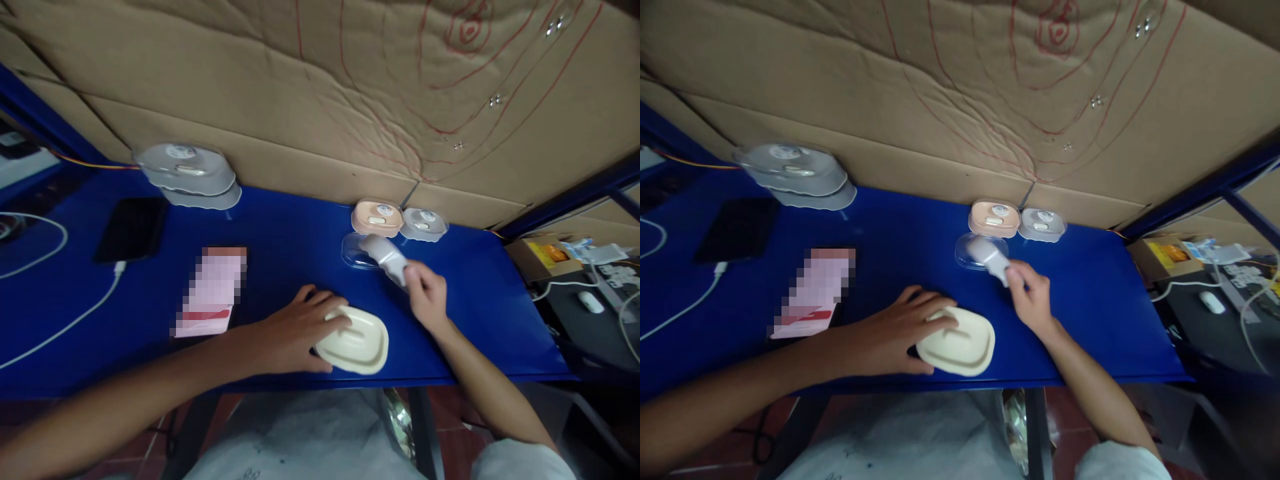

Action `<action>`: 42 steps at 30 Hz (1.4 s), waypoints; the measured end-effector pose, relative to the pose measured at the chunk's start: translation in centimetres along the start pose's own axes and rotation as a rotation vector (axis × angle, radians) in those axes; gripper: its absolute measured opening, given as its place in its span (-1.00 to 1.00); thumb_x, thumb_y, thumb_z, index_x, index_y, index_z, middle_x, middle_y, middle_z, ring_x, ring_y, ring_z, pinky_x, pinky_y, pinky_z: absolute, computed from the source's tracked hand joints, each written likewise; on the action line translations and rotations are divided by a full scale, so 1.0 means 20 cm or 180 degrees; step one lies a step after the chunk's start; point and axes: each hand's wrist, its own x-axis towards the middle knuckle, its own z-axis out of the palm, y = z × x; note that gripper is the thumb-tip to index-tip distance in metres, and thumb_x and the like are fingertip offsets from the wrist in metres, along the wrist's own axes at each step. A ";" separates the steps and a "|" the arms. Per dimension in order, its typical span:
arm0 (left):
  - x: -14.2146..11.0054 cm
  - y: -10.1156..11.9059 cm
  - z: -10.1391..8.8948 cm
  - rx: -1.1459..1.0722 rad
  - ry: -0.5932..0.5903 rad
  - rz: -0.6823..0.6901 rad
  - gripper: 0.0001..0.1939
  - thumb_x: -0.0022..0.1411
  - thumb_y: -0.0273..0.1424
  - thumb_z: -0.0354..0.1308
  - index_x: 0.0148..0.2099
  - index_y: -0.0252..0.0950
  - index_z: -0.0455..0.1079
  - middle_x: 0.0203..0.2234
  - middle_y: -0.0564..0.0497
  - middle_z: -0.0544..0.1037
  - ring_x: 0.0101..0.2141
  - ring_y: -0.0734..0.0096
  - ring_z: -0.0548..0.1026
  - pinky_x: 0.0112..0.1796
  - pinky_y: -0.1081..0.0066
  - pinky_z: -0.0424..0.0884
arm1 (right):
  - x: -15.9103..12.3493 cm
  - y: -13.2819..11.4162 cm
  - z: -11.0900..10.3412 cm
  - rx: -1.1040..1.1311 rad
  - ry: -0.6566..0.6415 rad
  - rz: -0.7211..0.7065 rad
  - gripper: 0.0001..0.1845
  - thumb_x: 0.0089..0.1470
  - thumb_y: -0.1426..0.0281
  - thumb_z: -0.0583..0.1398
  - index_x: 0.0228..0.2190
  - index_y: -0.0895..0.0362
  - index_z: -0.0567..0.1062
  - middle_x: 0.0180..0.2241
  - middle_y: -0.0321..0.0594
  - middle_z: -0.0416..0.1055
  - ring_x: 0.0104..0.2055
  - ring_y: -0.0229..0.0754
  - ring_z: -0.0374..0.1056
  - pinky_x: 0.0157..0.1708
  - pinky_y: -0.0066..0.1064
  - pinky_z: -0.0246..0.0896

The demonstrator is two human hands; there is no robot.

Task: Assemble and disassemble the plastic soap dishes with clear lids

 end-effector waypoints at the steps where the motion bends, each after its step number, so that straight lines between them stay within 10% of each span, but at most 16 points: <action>1: -0.01 0.02 0.01 0.0157 0.0000 0.0105 -0.33 0.11 -0.07 0.51 0.18 -0.16 0.41 0.27 -0.16 0.42 0.18 -0.05 0.40 0.18 0.01 0.20 | -0.01 -0.03 0.01 -0.0180 -0.0391 -0.0493 -0.71 0.40 0.20 0.16 -0.13 0.07 0.64 -0.22 -0.17 0.66 -0.14 -0.05 0.58 -0.10 -0.21 0.44; 4: -0.02 0.07 0.03 0.0767 0.0150 0.0532 -0.32 0.12 0.08 0.45 0.10 -0.29 0.48 0.28 -0.25 0.42 0.16 -0.05 0.42 0.14 0.09 0.26 | -0.03 -0.12 0.03 -0.0675 -0.1299 -0.1564 -0.73 0.37 0.33 0.22 0.04 0.11 0.57 0.00 -0.08 0.63 0.13 -0.01 0.51 0.14 -0.14 0.34; 10: -0.02 0.09 0.01 0.1106 0.0235 0.1122 -0.32 0.20 0.06 0.40 0.19 -0.27 0.45 0.20 -0.10 0.53 0.10 0.15 0.46 0.08 0.26 0.32 | -0.03 -0.13 0.02 -0.1245 -0.1421 -0.1769 -0.62 0.38 0.21 0.21 0.09 0.16 0.52 0.14 0.02 0.53 0.23 0.08 0.39 0.24 0.02 0.17; 15: 0.00 0.03 -0.04 0.0284 0.0994 0.0787 -0.36 0.40 0.10 0.14 0.32 -0.17 0.31 0.19 -0.24 0.48 0.13 -0.07 0.45 0.17 0.00 0.31 | -0.13 -0.18 0.05 -0.0647 -0.1743 -0.2157 -0.40 0.27 -0.11 0.20 -0.03 0.16 0.58 -0.18 -0.04 0.61 -0.13 0.03 0.46 -0.10 -0.10 0.32; 20: 0.05 -0.08 -0.07 -0.0304 0.1297 -0.0164 -0.60 0.53 -0.20 0.03 0.30 -0.18 0.31 0.34 -0.29 0.28 0.32 -0.08 0.29 0.25 -0.05 0.27 | -0.20 -0.23 0.13 -0.0433 -0.2174 -0.2419 -0.36 0.29 -0.10 0.20 0.08 0.16 0.55 0.01 -0.03 0.60 0.11 0.02 0.44 0.14 -0.11 0.26; 24: 0.04 -0.08 -0.08 -0.0471 0.1192 -0.0166 -0.50 0.44 -0.02 0.13 0.25 -0.21 0.33 0.24 -0.28 0.37 0.25 -0.08 0.35 0.22 -0.04 0.28 | -0.13 -0.19 0.07 -0.0431 -0.1753 -0.2077 -0.59 0.41 0.13 0.17 0.12 0.11 0.51 0.07 -0.09 0.60 0.16 -0.03 0.44 0.21 -0.10 0.23; 30: 0.00 0.04 -0.04 0.0057 0.0147 0.1119 -0.52 0.33 0.06 0.26 0.08 -0.15 0.45 0.00 -0.15 0.56 -0.01 0.06 0.50 0.03 0.13 0.39 | -0.03 -0.07 -0.03 -0.1360 -0.1754 -0.1226 -0.55 0.38 0.20 0.22 0.22 0.08 0.45 0.19 -0.05 0.52 0.20 0.14 0.43 0.17 0.05 0.21; 36: 0.04 -0.03 0.05 0.0564 0.0321 0.0239 -0.90 0.44 -0.37 0.19 -0.06 -0.25 0.47 -0.08 -0.14 0.52 -0.06 0.10 0.52 -0.05 0.19 0.44 | -0.05 -0.12 -0.04 -0.0600 -0.1013 -0.0475 -0.71 0.41 0.26 0.15 0.06 0.03 0.54 -0.01 -0.08 0.59 -0.02 0.06 0.52 -0.04 -0.09 0.39; 42: 0.05 -0.08 0.03 0.0333 0.1255 -0.0735 -0.50 0.29 -0.29 0.38 0.18 -0.27 0.31 0.14 -0.28 0.37 0.14 -0.15 0.42 0.09 -0.06 0.45 | -0.09 -0.14 0.03 -0.0923 -0.1262 -0.0974 -0.59 0.36 0.28 0.23 0.19 0.02 0.45 -0.07 -0.09 0.61 -0.11 0.05 0.49 -0.12 -0.11 0.31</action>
